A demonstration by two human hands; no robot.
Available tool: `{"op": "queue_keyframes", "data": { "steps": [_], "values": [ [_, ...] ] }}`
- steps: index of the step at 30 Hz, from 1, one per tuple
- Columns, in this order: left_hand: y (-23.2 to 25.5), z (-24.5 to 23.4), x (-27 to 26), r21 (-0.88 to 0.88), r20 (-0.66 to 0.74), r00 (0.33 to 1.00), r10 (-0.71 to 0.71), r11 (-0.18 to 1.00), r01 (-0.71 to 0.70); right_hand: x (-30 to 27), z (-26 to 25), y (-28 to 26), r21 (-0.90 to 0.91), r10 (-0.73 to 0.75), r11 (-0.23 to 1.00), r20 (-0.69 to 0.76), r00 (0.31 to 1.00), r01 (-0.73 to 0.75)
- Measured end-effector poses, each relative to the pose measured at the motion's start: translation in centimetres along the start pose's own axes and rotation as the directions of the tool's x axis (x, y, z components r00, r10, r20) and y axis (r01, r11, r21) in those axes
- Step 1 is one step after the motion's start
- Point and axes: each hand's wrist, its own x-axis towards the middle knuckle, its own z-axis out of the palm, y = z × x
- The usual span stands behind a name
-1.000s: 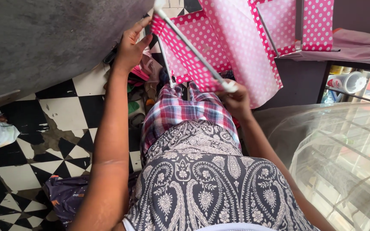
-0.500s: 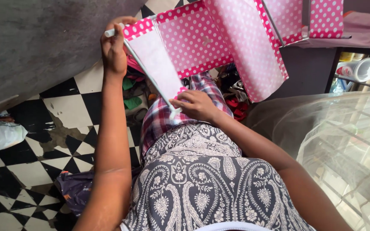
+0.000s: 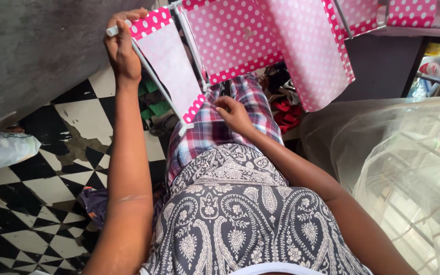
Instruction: Assembling a pink polka-dotted fabric shelf organizer unit by connecting rods and fitting fabric sleeves.
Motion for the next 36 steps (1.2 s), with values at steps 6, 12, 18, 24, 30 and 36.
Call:
{"op": "queue_keyframes", "data": {
  "steps": [6,12,18,24,30,36],
  "values": [
    [-1.1,0.3,-0.2,-0.002,0.002,1.000,-0.001,1.000,0.001,0.4,2.5,2.7,0.660,0.440,0.174,0.611,0.658,-0.731],
    [-0.7,1.8,-0.6,0.162,-0.033,0.998,0.050,0.986,-0.044,1.3,7.6,4.0,0.731,0.214,-0.226,0.682,0.699,-0.644],
    [-0.2,2.4,-0.9,0.179,0.001,0.999,0.052,0.982,-0.051,1.7,7.7,3.5,0.693,0.411,-0.140,0.690,0.595,-0.707],
    [-0.1,2.8,-1.0,0.184,0.004,1.000,0.029,0.982,-0.029,1.8,7.1,2.3,0.720,0.386,-0.113,0.667,0.637,-0.685],
    [0.3,3.2,-0.8,0.204,0.011,1.000,0.014,0.979,-0.016,1.8,6.8,2.4,0.743,0.382,-0.130,0.649,0.658,-0.657],
    [-0.1,3.5,-0.6,0.223,0.019,1.000,0.018,0.975,-0.021,2.1,6.6,2.9,0.727,0.396,-0.107,0.657,0.642,-0.679]
  ]
}}
